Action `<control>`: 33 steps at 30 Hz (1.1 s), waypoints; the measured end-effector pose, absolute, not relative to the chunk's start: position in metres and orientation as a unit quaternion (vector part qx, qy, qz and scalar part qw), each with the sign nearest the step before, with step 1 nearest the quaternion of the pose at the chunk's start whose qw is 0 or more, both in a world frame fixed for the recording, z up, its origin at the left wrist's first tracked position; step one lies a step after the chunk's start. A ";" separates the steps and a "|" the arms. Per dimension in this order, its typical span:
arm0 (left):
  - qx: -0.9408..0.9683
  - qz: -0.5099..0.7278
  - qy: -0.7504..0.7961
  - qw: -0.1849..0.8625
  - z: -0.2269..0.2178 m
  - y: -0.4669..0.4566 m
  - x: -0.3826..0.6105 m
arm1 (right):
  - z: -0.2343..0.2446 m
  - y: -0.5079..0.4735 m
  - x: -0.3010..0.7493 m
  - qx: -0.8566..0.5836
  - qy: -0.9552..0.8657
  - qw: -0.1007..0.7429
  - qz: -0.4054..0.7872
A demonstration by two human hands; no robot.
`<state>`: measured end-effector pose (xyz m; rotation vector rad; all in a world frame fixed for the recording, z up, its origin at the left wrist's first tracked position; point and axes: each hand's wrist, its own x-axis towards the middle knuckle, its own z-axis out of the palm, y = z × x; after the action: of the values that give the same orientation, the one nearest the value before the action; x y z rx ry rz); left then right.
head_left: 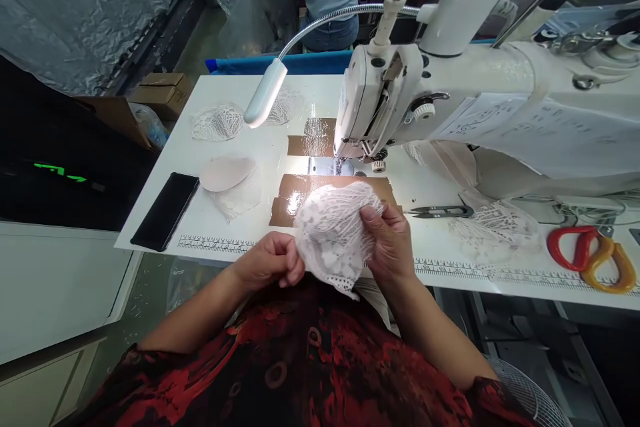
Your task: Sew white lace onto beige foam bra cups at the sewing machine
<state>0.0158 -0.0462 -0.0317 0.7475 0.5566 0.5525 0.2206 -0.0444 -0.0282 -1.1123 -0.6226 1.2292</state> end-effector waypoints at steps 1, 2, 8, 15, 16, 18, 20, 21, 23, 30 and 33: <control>0.387 0.283 0.248 0.842 -0.029 -0.042 0.008 | -0.027 -0.044 0.224 -0.482 -0.276 0.640 0.530; 0.423 0.317 0.242 0.813 -0.024 -0.037 0.001 | -0.026 -0.044 0.226 -0.478 -0.293 0.636 0.530; 0.699 0.320 0.345 0.538 0.009 -0.020 -0.002 | -0.012 -0.056 0.217 -0.455 -0.524 0.463 0.551; 0.747 0.204 0.359 0.521 0.008 -0.019 0.013 | -0.010 -0.057 0.210 -0.484 -0.642 0.462 0.375; 0.750 0.204 0.358 0.518 0.008 -0.018 0.013 | -0.011 -0.057 0.211 -0.492 -0.645 0.465 0.354; 0.749 0.202 0.355 0.522 0.008 -0.017 0.014 | -0.012 -0.056 0.211 -0.503 -0.648 0.467 0.329; 0.745 0.199 0.356 0.528 0.008 -0.015 0.016 | -0.012 -0.055 0.211 -0.510 -0.652 0.461 0.320; 0.743 0.199 0.358 0.528 0.009 -0.014 0.016 | -0.012 -0.055 0.210 -0.513 -0.653 0.458 0.318; 0.740 0.201 0.366 0.527 0.009 -0.012 0.018 | -0.012 -0.055 0.210 -0.518 -0.653 0.455 0.315; 0.753 0.214 0.358 0.509 0.010 -0.009 0.024 | -0.014 -0.051 0.213 -0.538 -0.625 0.444 0.349; 0.762 0.216 0.341 0.506 0.009 -0.006 0.025 | -0.011 -0.047 0.216 -0.533 -0.607 0.424 0.409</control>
<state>0.0245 -0.0062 0.0090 1.8386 0.8219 0.5202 0.2163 -0.0470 -0.0115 -1.3337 -1.5189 1.0223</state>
